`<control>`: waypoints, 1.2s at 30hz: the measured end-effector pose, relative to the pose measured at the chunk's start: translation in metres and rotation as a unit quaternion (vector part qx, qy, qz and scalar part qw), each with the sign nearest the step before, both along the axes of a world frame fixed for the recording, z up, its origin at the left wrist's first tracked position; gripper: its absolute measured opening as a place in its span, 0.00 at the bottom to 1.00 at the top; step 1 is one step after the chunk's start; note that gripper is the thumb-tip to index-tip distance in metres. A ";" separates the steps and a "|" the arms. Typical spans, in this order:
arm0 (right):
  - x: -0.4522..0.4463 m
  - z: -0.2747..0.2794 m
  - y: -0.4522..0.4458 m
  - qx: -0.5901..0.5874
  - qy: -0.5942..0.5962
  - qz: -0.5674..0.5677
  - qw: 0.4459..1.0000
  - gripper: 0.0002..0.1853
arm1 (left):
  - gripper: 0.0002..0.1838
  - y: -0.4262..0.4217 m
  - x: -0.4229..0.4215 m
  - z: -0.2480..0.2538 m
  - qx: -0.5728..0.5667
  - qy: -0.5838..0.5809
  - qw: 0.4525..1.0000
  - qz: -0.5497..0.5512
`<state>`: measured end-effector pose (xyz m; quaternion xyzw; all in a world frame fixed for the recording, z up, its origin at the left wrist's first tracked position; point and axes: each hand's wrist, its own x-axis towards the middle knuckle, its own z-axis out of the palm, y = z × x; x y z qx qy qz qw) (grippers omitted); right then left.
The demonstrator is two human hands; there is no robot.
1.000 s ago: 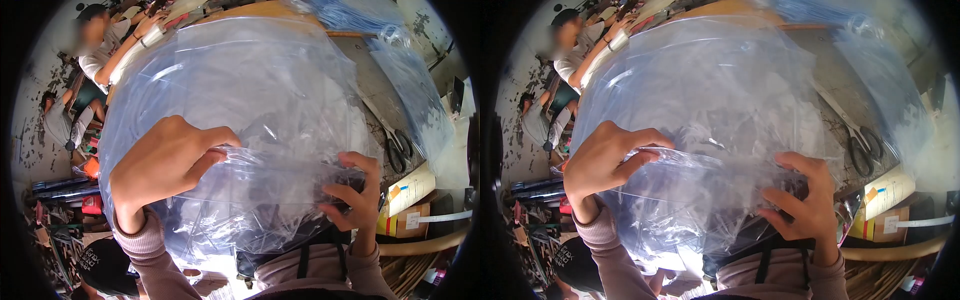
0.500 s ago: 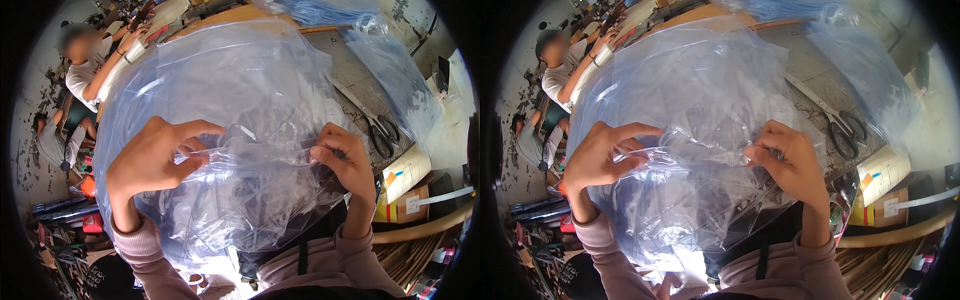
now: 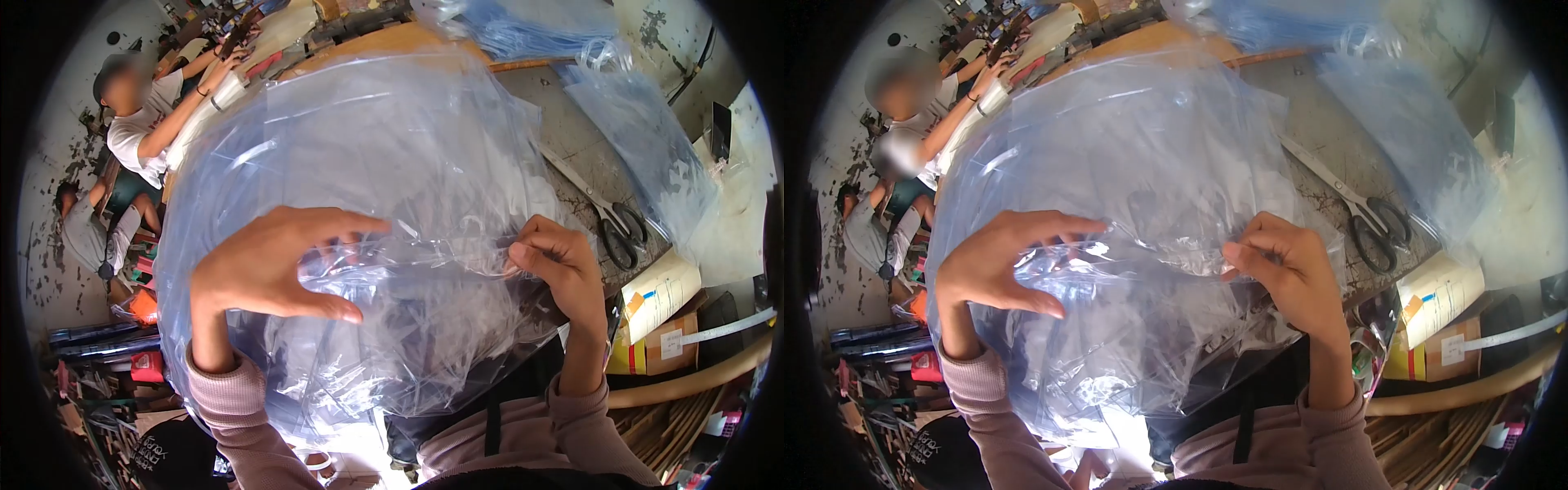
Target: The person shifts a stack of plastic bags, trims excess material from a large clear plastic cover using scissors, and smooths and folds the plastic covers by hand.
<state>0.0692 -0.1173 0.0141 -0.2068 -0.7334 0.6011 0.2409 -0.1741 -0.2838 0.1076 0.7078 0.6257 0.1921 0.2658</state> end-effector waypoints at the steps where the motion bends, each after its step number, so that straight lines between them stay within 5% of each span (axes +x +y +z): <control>1: 0.000 0.000 0.000 0.000 0.001 -0.007 1.000 0.10 | 0.38 -0.001 0.003 0.002 -0.035 0.055 0.998 0.000; 6: 0.009 0.001 -0.011 0.096 0.017 -0.019 0.995 0.08 | 0.38 -0.008 0.012 0.010 -0.090 0.133 0.987 0.020; 10: 0.024 -0.005 -0.060 0.307 0.066 -0.078 0.946 0.02 | 0.43 -0.024 0.008 0.018 -0.084 0.159 0.983 0.026; 12: 0.031 -0.007 -0.094 0.405 0.076 -0.010 0.911 0.04 | 0.47 -0.033 0.012 0.040 -0.128 0.175 0.976 0.005; 17: 0.006 -0.013 -0.165 0.376 0.088 0.201 0.900 0.15 | 0.43 -0.038 0.057 0.038 -0.031 0.192 0.981 -0.029; 19: 0.001 -0.009 -0.166 0.403 0.123 0.337 0.842 0.31 | 0.41 -0.027 0.086 0.016 -0.023 0.233 0.972 -0.025; 22: 0.004 -0.007 -0.144 0.290 0.204 0.412 0.839 0.21 | 0.41 -0.009 0.106 -0.026 0.021 0.324 0.946 -0.018; 24: 0.013 -0.004 -0.114 0.146 0.207 0.372 0.893 0.22 | 0.42 -0.003 0.104 -0.050 0.065 0.302 0.951 -0.019; 26: 0.021 -0.002 -0.078 0.281 0.074 0.120 0.949 0.27 | 0.42 -0.004 0.103 -0.049 0.063 0.299 0.952 -0.015; 29: 0.006 0.002 -0.031 0.369 -0.037 -0.205 0.906 0.32 | 0.43 -0.004 0.102 -0.047 0.061 0.300 0.952 -0.014; 36: -0.009 -0.017 -0.026 0.391 -0.071 -0.186 0.899 0.37 | 0.45 -0.001 0.101 -0.045 0.061 0.289 0.955 -0.006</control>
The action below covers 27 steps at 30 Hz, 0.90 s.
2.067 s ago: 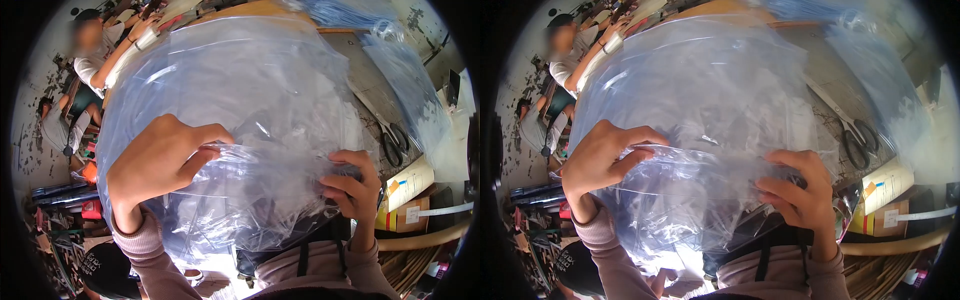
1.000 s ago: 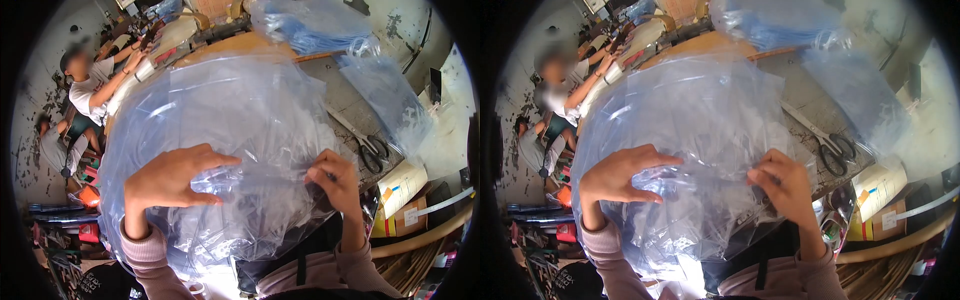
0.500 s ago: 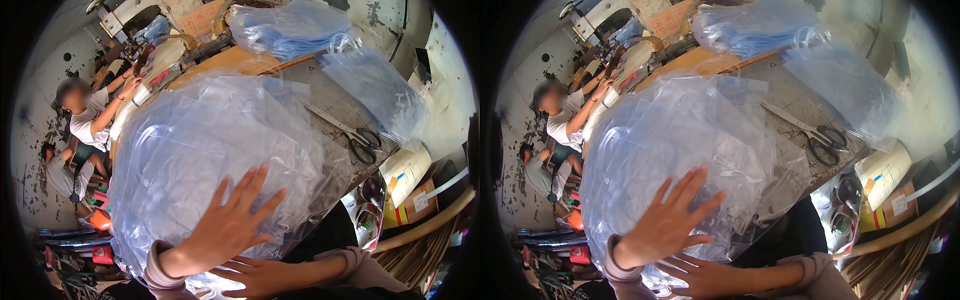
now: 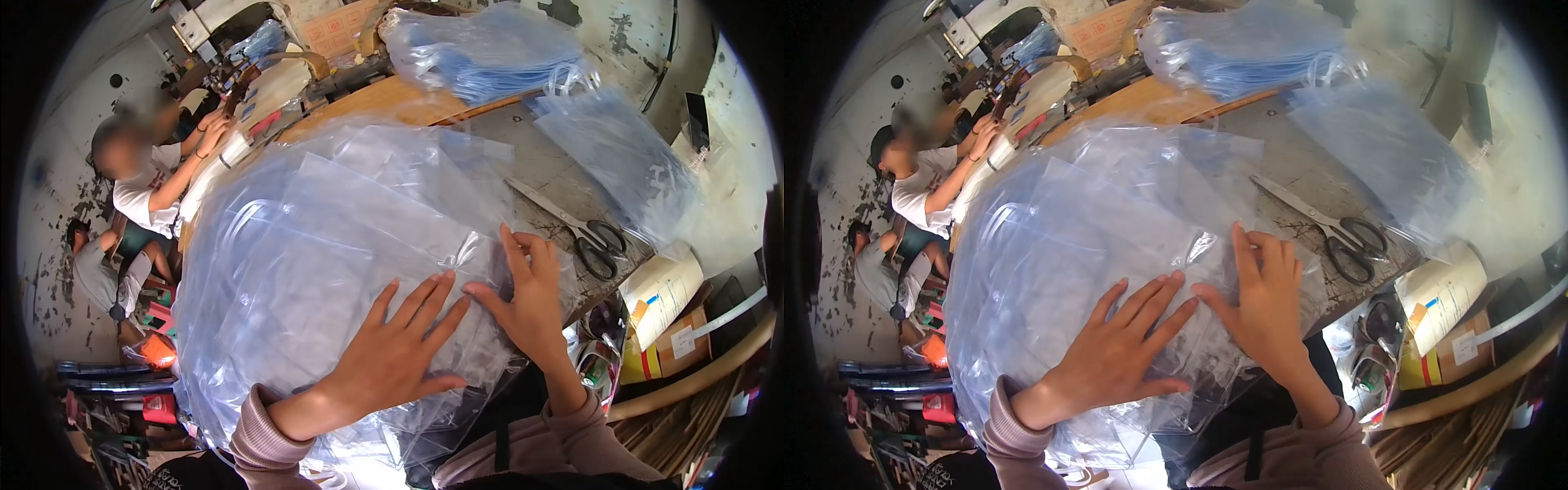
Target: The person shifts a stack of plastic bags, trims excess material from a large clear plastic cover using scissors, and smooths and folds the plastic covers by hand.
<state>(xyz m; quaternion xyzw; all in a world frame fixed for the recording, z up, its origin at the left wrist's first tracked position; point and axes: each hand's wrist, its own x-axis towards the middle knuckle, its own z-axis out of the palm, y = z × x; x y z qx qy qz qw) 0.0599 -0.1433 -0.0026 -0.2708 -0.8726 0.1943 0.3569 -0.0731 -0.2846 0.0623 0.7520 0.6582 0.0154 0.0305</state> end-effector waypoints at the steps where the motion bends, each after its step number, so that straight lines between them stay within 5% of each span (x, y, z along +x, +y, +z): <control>1: -0.001 -0.003 0.000 -0.011 0.012 -0.013 1.000 0.36 | 0.45 0.000 -0.001 -0.001 -0.002 0.000 1.000 0.004; 12: -0.001 0.002 -0.002 -0.029 0.087 0.000 0.996 0.21 | 0.40 0.006 -0.004 -0.006 0.040 -0.036 0.998 -0.013; 16: 0.013 0.003 -0.017 0.106 0.035 0.102 0.988 0.14 | 0.34 0.007 -0.003 -0.008 0.061 -0.063 0.996 -0.023; 19: 0.022 -0.002 -0.028 0.150 0.049 0.125 0.979 0.13 | 0.25 0.010 -0.005 -0.008 0.124 -0.251 0.960 -0.009; 20: 0.026 -0.006 -0.031 0.173 0.075 0.130 0.973 0.12 | 0.21 0.009 -0.005 -0.003 0.088 -0.358 0.924 0.102; 21: 0.031 -0.011 -0.033 0.159 0.084 0.136 0.974 0.12 | 0.17 0.009 -0.006 0.001 0.047 -0.454 0.864 0.210; 27: 0.044 -0.004 -0.022 -0.185 0.187 0.230 0.937 0.13 | 0.08 0.012 -0.015 0.002 -0.002 -0.455 0.872 0.181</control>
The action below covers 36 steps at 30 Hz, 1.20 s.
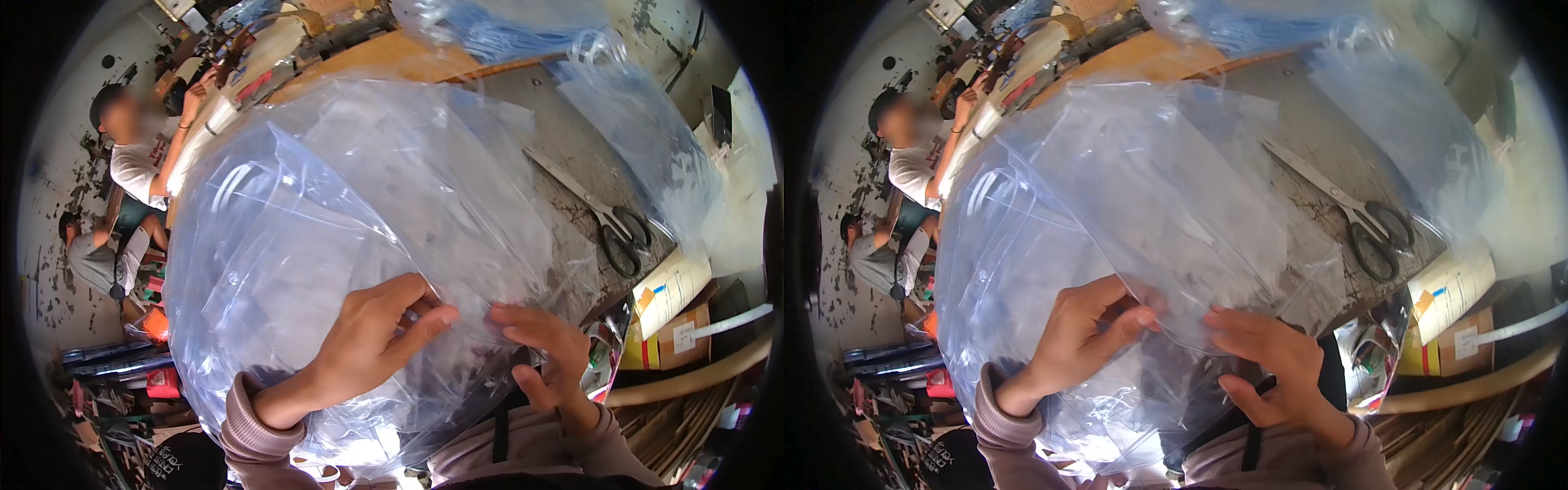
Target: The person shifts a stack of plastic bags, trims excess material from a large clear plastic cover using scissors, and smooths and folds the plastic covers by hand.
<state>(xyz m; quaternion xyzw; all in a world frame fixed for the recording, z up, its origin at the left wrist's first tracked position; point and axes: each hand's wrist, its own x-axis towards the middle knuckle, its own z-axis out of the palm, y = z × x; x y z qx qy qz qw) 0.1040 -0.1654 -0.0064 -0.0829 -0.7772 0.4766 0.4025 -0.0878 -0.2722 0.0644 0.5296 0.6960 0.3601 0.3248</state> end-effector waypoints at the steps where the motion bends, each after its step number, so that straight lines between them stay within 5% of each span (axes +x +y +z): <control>1: 0.000 0.000 0.002 -0.005 -0.006 -0.005 1.000 0.13 | 0.08 0.000 0.000 0.000 -0.010 0.023 0.999 -0.022; 5: 0.001 -0.002 0.004 -0.045 0.002 0.040 0.998 0.13 | 0.08 0.001 0.001 -0.001 -0.011 -0.046 0.999 0.010; 7: 0.002 -0.003 0.002 -0.150 0.003 0.048 0.987 0.12 | 0.09 0.001 0.000 0.002 -0.024 -0.035 0.999 -0.003; 20: 0.007 0.002 0.016 -0.341 0.032 0.128 0.931 0.12 | 0.12 0.001 0.001 -0.002 -0.009 -0.010 1.000 0.000; 29: 0.009 0.000 0.021 -0.251 -0.008 0.132 0.959 0.11 | 0.12 0.004 0.006 -0.003 0.013 0.017 1.000 -0.013; 31: 0.013 0.006 0.024 -0.103 -0.106 0.133 0.980 0.11 | 0.14 0.001 0.005 -0.004 0.028 0.039 0.999 -0.024; 36: 0.004 -0.002 0.019 -0.026 -0.048 0.103 0.993 0.11 | 0.15 0.002 0.007 -0.004 0.011 0.079 0.997 -0.021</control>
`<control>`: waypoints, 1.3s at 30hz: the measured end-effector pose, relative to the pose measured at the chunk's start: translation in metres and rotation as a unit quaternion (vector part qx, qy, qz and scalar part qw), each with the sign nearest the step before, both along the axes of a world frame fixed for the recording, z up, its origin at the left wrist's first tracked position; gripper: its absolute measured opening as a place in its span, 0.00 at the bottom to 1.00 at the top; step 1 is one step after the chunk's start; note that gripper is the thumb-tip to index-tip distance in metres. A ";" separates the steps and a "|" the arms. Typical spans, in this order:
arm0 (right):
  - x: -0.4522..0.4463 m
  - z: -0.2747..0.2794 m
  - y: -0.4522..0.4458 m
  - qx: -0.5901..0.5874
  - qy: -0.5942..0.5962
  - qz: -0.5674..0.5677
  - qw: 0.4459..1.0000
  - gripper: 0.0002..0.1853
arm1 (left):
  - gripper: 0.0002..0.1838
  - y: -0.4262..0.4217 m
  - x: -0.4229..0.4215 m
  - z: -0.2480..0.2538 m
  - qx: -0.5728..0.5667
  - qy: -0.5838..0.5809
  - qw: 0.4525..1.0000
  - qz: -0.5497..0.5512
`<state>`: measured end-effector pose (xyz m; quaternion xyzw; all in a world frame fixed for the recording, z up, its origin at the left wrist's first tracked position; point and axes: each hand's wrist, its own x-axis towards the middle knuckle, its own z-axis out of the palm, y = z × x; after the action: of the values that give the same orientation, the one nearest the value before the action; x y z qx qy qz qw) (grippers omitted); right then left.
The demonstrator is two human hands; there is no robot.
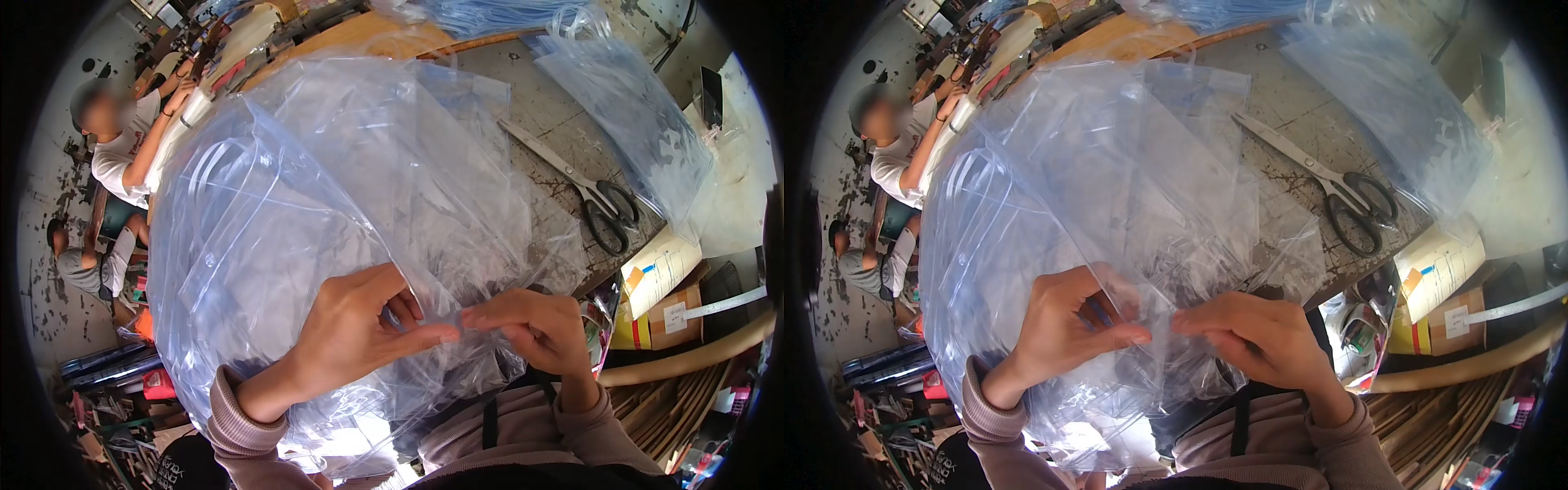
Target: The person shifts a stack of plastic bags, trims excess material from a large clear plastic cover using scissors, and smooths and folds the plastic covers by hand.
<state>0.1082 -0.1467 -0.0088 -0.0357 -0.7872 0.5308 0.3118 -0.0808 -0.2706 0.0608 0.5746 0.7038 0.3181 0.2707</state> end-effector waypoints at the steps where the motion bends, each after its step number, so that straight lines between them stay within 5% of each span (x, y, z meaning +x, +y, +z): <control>1: 0.001 0.000 -0.002 0.000 -0.012 -0.030 0.999 0.11 | 0.16 0.000 0.000 0.001 -0.002 0.000 1.000 0.000; 5: 0.004 -0.002 -0.006 -0.045 -0.055 -0.077 0.994 0.12 | 0.13 0.001 0.001 -0.002 0.005 -0.029 1.000 -0.004; 7: -0.001 -0.005 -0.010 -0.078 0.029 -0.114 0.990 0.15 | 0.09 0.001 0.002 -0.001 0.016 -0.035 0.999 -0.004; 11: 0.003 -0.005 -0.005 -0.023 0.021 -0.093 0.995 0.16 | 0.05 0.000 0.000 0.000 -0.006 -0.035 0.999 -0.019; 19: 0.001 -0.001 -0.005 -0.009 -0.011 -0.094 0.995 0.18 | 0.17 0.001 -0.004 0.008 -0.079 -0.225 0.971 0.013; 35: 0.000 -0.002 -0.005 0.047 -0.002 -0.113 0.992 0.16 | 0.21 0.001 -0.006 0.009 -0.078 -0.226 0.971 0.026; 38: 0.000 -0.004 -0.006 0.050 0.005 -0.114 0.992 0.16 | 0.12 0.000 -0.005 0.008 -0.122 -0.221 0.967 0.047; 39: 0.000 -0.004 -0.006 0.051 0.005 -0.114 0.992 0.16 | 0.08 0.000 -0.001 0.001 -0.004 -0.255 0.961 0.106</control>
<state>0.1082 -0.1524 -0.0125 -0.1070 -0.8025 0.4510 0.3757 -0.0820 -0.2702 0.0620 0.3954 0.6693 0.4785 0.4083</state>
